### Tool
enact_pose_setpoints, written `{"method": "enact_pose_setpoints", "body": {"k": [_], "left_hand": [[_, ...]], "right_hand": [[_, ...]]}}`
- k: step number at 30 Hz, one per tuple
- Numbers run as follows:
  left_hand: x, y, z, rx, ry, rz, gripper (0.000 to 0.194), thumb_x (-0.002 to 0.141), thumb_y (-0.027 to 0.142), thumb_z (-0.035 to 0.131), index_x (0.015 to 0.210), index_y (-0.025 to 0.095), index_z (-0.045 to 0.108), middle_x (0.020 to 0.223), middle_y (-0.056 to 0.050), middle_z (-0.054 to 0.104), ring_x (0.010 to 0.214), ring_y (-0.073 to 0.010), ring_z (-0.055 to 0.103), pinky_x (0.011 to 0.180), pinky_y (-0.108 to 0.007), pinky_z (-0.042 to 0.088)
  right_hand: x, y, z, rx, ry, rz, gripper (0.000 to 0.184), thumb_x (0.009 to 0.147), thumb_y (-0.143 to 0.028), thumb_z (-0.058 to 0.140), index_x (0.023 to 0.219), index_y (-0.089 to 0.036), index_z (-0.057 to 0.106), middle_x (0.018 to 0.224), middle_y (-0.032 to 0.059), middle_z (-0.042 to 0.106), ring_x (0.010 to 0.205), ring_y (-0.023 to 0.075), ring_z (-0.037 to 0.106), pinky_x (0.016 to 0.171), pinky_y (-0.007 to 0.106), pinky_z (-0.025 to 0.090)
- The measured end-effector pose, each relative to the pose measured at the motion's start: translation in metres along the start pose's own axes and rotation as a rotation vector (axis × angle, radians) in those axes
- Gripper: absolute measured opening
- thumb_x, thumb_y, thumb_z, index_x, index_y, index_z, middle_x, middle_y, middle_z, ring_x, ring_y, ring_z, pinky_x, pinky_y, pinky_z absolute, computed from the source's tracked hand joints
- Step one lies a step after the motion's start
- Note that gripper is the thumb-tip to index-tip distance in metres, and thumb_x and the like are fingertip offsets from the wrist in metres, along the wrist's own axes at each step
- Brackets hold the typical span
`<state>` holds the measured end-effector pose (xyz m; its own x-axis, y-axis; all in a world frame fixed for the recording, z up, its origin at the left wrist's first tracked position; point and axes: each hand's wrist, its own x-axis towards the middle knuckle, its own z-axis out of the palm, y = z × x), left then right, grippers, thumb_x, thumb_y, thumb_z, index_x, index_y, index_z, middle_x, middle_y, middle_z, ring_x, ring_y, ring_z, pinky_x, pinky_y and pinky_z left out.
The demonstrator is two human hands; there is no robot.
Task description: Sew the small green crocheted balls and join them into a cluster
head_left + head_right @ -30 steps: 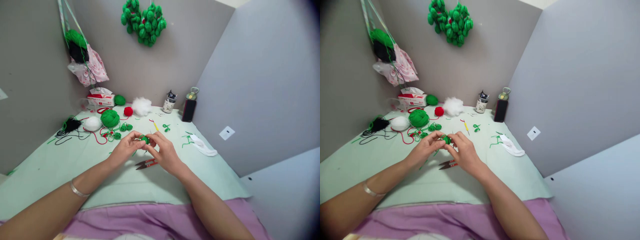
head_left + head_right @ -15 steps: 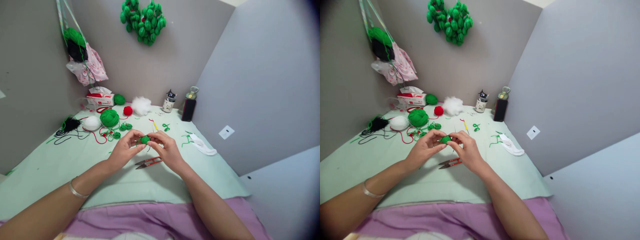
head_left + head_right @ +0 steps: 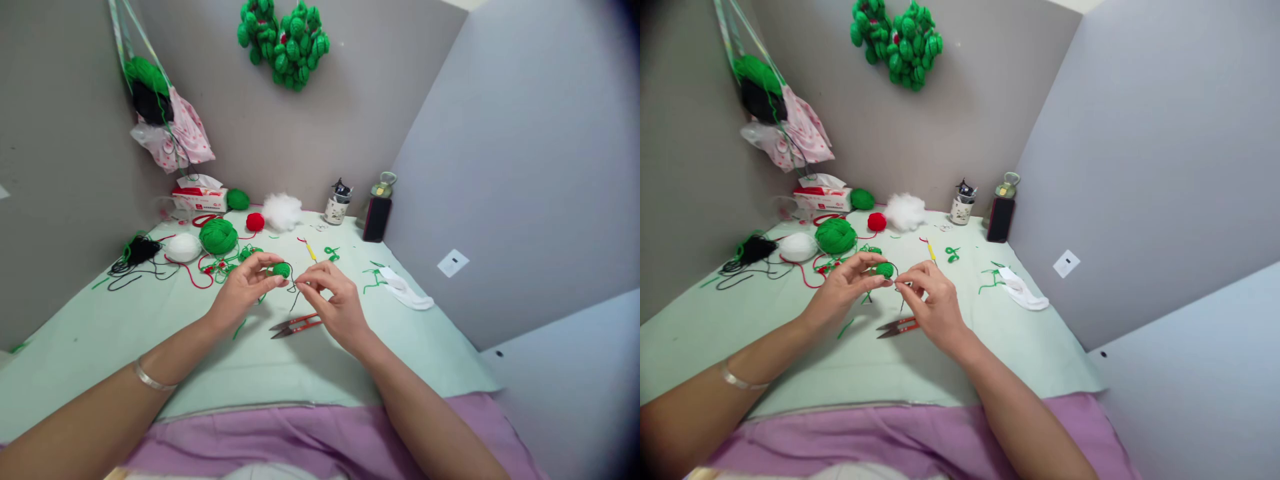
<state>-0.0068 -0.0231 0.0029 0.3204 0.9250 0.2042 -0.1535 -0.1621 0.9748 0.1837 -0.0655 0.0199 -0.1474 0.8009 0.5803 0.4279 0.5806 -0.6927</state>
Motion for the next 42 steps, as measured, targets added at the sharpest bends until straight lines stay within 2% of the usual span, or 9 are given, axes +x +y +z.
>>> {"method": "enact_pose_setpoints", "body": {"k": [4, 16, 24, 27, 31, 36, 39, 42], "left_hand": [[0.0, 0.001, 0.001, -0.036, 0.026, -0.023, 0.036, 0.08, 0.037, 0.076, 0.107, 0.022, 0.06, 0.098, -0.001, 0.066, 0.094, -0.0215, 0.071, 0.088, -0.034, 0.048], [-0.001, 0.001, 0.005, -0.106, 0.054, -0.033, 0.034, 0.075, 0.036, 0.079, 0.099, 0.021, 0.061, 0.096, 0.0, 0.065, 0.089, -0.0215, 0.071, 0.088, -0.038, 0.051], [-0.002, 0.005, 0.007, -0.339, -0.026, -0.174, 0.029, 0.075, 0.03, 0.079, 0.092, 0.021, 0.058, 0.084, 0.004, 0.067, 0.078, -0.0155, 0.07, 0.093, -0.039, 0.051], [-0.003, 0.005, 0.008, -0.363, -0.058, -0.192, 0.027, 0.077, 0.029, 0.077, 0.092, 0.021, 0.057, 0.082, 0.004, 0.067, 0.078, -0.0152, 0.07, 0.094, -0.039, 0.051], [-0.004, 0.001, 0.01, -0.285, -0.043, -0.14, 0.028, 0.076, 0.031, 0.077, 0.091, 0.021, 0.056, 0.086, 0.002, 0.065, 0.08, -0.0167, 0.069, 0.089, -0.039, 0.052], [-0.004, -0.004, 0.01, -0.093, 0.032, -0.015, 0.028, 0.078, 0.033, 0.076, 0.099, 0.022, 0.06, 0.098, 0.001, 0.061, 0.088, -0.0171, 0.067, 0.088, -0.035, 0.051], [-0.003, -0.006, 0.009, 0.027, 0.037, 0.055, 0.027, 0.08, 0.031, 0.074, 0.1, 0.022, 0.06, 0.098, -0.001, 0.061, 0.089, -0.0171, 0.064, 0.084, -0.033, 0.049], [-0.002, -0.007, 0.009, 0.131, -0.002, 0.072, 0.022, 0.081, 0.028, 0.071, 0.098, 0.021, 0.06, 0.093, -0.001, 0.062, 0.089, -0.0179, 0.062, 0.083, -0.032, 0.047]], "right_hand": [[0.0, 0.0, 0.0, -0.051, -0.012, 0.017, 0.012, 0.091, -0.019, 0.059, 0.085, -0.02, 0.069, 0.076, 0.0014, 0.057, 0.068, 0.0123, 0.052, 0.064, 0.027, 0.043], [-0.001, 0.003, 0.003, -0.019, -0.055, 0.076, 0.012, 0.09, -0.018, 0.057, 0.083, -0.02, 0.067, 0.076, 0.0011, 0.059, 0.07, 0.0129, 0.053, 0.066, 0.027, 0.043], [-0.001, 0.002, 0.007, 0.13, -0.045, 0.132, 0.011, 0.09, -0.022, 0.059, 0.082, -0.019, 0.067, 0.079, 0.0015, 0.06, 0.068, 0.0117, 0.052, 0.064, 0.026, 0.043], [0.0, 0.002, 0.01, 0.212, -0.039, 0.192, 0.012, 0.088, -0.025, 0.061, 0.081, -0.018, 0.067, 0.08, 0.0023, 0.062, 0.067, 0.0118, 0.053, 0.061, 0.025, 0.044], [0.0, 0.002, 0.014, 0.279, -0.009, 0.272, 0.015, 0.086, -0.03, 0.064, 0.079, -0.018, 0.066, 0.076, 0.0019, 0.062, 0.063, 0.0114, 0.053, 0.058, 0.025, 0.044], [0.004, 0.008, 0.017, 0.39, -0.028, 0.402, 0.018, 0.08, -0.034, 0.069, 0.076, -0.018, 0.062, 0.066, -0.002, 0.058, 0.055, 0.0097, 0.051, 0.054, 0.024, 0.045], [0.006, 0.011, 0.017, 0.483, -0.05, 0.466, 0.019, 0.077, -0.033, 0.072, 0.079, -0.018, 0.061, 0.068, -0.0023, 0.06, 0.057, 0.0104, 0.056, 0.058, 0.025, 0.05], [0.004, 0.011, 0.016, 0.511, -0.077, 0.463, 0.017, 0.08, -0.031, 0.068, 0.085, -0.018, 0.056, 0.071, -0.0015, 0.061, 0.064, 0.0129, 0.062, 0.067, 0.029, 0.054]]}}
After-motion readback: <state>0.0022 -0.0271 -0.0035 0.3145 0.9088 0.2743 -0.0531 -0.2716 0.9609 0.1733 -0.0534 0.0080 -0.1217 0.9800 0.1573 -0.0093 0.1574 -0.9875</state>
